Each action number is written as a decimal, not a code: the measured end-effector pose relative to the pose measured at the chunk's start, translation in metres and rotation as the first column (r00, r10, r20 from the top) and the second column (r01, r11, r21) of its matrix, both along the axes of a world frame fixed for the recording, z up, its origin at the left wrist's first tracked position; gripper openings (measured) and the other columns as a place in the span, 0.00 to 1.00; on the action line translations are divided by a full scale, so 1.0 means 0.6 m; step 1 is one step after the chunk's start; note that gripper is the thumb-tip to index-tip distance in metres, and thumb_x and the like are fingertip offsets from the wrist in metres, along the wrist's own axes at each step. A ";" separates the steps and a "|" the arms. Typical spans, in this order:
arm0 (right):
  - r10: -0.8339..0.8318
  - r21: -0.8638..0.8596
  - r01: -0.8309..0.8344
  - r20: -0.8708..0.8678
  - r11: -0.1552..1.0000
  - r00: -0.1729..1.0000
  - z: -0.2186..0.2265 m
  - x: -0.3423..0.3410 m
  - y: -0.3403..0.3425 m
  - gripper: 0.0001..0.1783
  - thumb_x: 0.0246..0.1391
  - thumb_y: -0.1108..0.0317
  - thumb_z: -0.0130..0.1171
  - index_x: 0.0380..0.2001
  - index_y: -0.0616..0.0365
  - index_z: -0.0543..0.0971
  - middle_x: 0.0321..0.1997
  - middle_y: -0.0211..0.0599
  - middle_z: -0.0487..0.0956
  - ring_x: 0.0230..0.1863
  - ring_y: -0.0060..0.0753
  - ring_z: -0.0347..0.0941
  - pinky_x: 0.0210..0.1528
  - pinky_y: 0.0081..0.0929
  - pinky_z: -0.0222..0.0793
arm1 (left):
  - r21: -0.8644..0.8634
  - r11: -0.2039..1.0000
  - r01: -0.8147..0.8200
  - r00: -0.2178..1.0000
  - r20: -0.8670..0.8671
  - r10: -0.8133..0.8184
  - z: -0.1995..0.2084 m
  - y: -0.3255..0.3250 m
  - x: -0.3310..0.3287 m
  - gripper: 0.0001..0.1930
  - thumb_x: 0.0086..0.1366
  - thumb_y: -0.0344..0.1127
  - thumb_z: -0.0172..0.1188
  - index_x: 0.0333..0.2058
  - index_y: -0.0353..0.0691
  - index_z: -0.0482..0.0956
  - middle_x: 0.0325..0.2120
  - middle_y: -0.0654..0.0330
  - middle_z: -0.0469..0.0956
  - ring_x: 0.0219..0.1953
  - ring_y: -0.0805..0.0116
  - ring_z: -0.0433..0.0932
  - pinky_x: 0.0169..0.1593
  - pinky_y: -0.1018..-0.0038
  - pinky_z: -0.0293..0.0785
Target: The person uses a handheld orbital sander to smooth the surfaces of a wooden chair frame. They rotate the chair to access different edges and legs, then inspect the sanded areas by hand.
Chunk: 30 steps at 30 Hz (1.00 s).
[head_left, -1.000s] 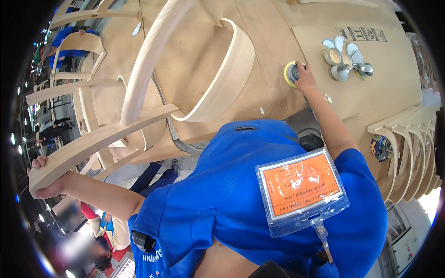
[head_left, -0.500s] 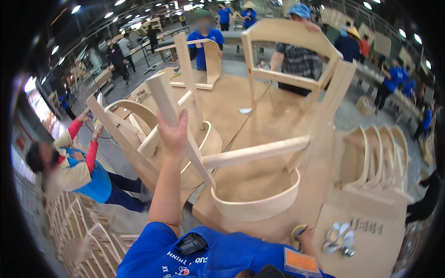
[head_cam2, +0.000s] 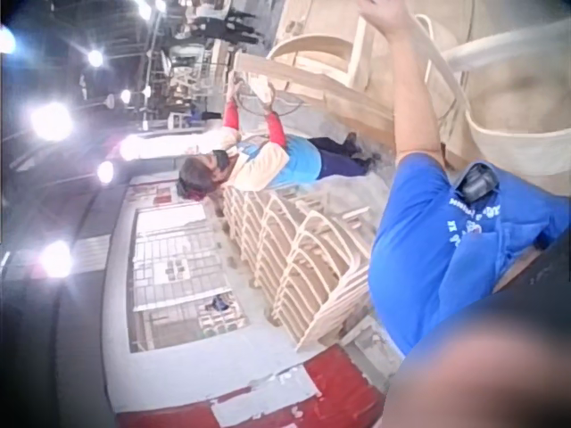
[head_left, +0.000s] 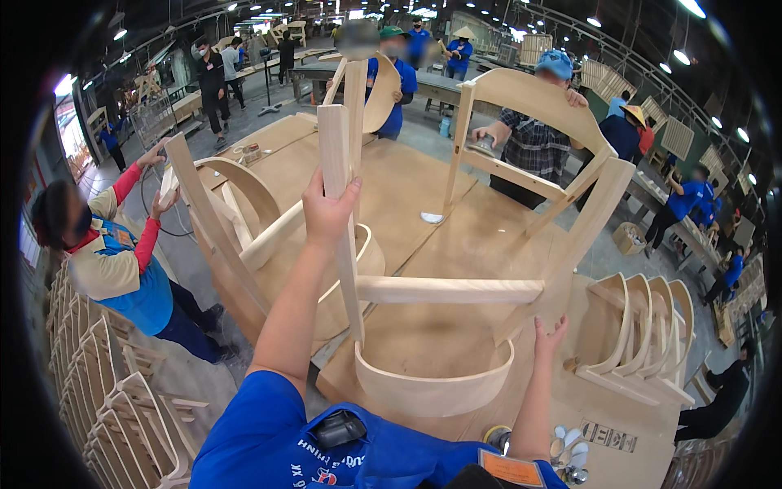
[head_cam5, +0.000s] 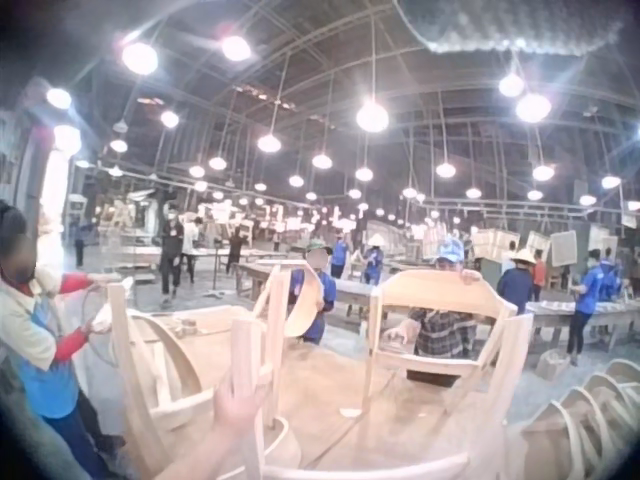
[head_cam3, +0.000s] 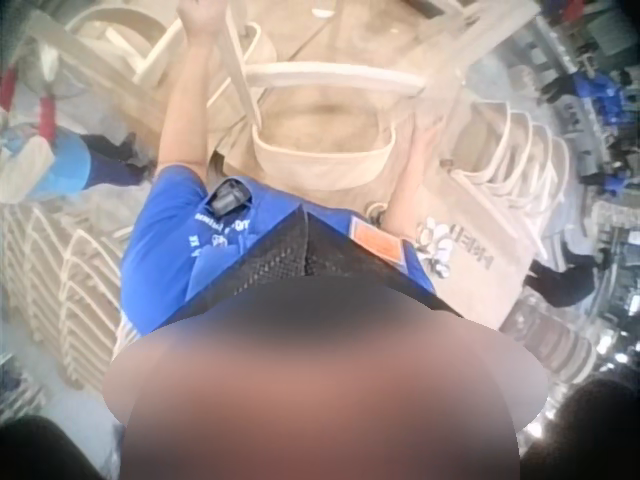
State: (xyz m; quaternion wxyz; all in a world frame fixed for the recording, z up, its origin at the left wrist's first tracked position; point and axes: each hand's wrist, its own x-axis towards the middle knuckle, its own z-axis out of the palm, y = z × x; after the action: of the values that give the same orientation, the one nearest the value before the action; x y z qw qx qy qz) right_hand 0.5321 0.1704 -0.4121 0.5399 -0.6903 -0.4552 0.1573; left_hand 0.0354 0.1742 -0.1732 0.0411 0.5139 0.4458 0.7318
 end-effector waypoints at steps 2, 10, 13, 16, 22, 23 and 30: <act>0.025 0.025 -0.023 -0.045 0.999 0.999 0.037 -0.006 -0.014 0.50 0.46 0.62 0.70 0.67 0.58 0.52 0.69 0.51 0.56 0.67 0.51 0.55 0.67 0.43 0.52 | 0.002 0.998 0.058 0.998 0.012 -0.058 -0.004 0.027 -0.022 0.19 0.56 0.35 0.66 0.44 0.31 0.75 0.31 0.57 0.79 0.32 0.71 0.77 0.37 0.74 0.73; 0.265 -0.033 -0.266 -0.031 0.963 0.964 0.098 -0.012 -0.098 0.43 0.46 0.65 0.68 0.62 0.64 0.59 0.62 0.48 0.65 0.63 0.43 0.62 0.65 0.37 0.56 | -0.165 0.920 0.355 0.933 0.133 -0.336 -0.029 0.124 -0.074 0.17 0.55 0.36 0.66 0.41 0.33 0.77 0.30 0.59 0.79 0.30 0.74 0.77 0.34 0.74 0.73; 0.338 -0.127 -0.351 -0.107 0.928 0.935 0.103 0.010 -0.119 0.37 0.47 0.64 0.68 0.57 0.65 0.65 0.55 0.46 0.71 0.58 0.40 0.67 0.62 0.33 0.59 | -0.120 0.879 0.462 0.879 0.197 -0.435 -0.032 0.150 -0.059 0.20 0.55 0.37 0.67 0.43 0.32 0.76 0.29 0.61 0.79 0.29 0.75 0.77 0.33 0.74 0.73; 0.410 0.066 -0.418 -0.381 0.906 0.829 0.081 0.021 -0.137 0.35 0.48 0.64 0.68 0.56 0.64 0.66 0.52 0.43 0.73 0.54 0.37 0.68 0.60 0.33 0.61 | -0.194 0.868 0.458 0.888 0.158 -0.433 -0.025 0.170 -0.032 0.18 0.59 0.38 0.65 0.43 0.31 0.74 0.30 0.59 0.79 0.29 0.72 0.78 0.34 0.74 0.75; 0.181 0.141 -0.129 -0.464 0.982 0.867 0.028 0.012 -0.168 0.31 0.50 0.65 0.67 0.55 0.64 0.67 0.48 0.37 0.73 0.50 0.33 0.69 0.56 0.30 0.63 | -0.335 0.881 0.333 0.911 -0.128 -0.393 -0.114 0.179 0.025 0.34 0.62 0.44 0.60 0.62 0.33 0.61 0.50 0.51 0.74 0.52 0.63 0.72 0.55 0.69 0.67; 0.194 0.162 -0.133 -0.454 0.978 0.870 0.025 0.011 -0.173 0.30 0.50 0.65 0.67 0.53 0.64 0.67 0.47 0.36 0.73 0.49 0.31 0.69 0.54 0.29 0.63 | -0.346 0.880 0.325 0.929 -0.054 -0.365 -0.159 0.167 0.021 0.33 0.63 0.43 0.58 0.62 0.34 0.60 0.49 0.52 0.74 0.50 0.64 0.73 0.54 0.69 0.68; 0.194 0.111 -0.161 -0.458 0.981 0.867 0.022 0.016 -0.187 0.23 0.50 0.66 0.67 0.46 0.61 0.70 0.40 0.32 0.72 0.39 0.26 0.68 0.45 0.25 0.64 | -0.929 0.368 0.039 0.971 0.123 0.207 -0.575 -0.155 -0.074 0.39 0.61 0.58 0.57 0.61 0.33 0.60 0.54 0.40 0.70 0.55 0.52 0.72 0.55 0.63 0.70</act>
State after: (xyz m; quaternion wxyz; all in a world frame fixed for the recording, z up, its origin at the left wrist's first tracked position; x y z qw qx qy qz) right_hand 0.5416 0.0582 -0.3992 0.6402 -0.5683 -0.3786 0.3518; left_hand -0.0090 0.0814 -0.5183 0.3328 0.2950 0.7969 0.4089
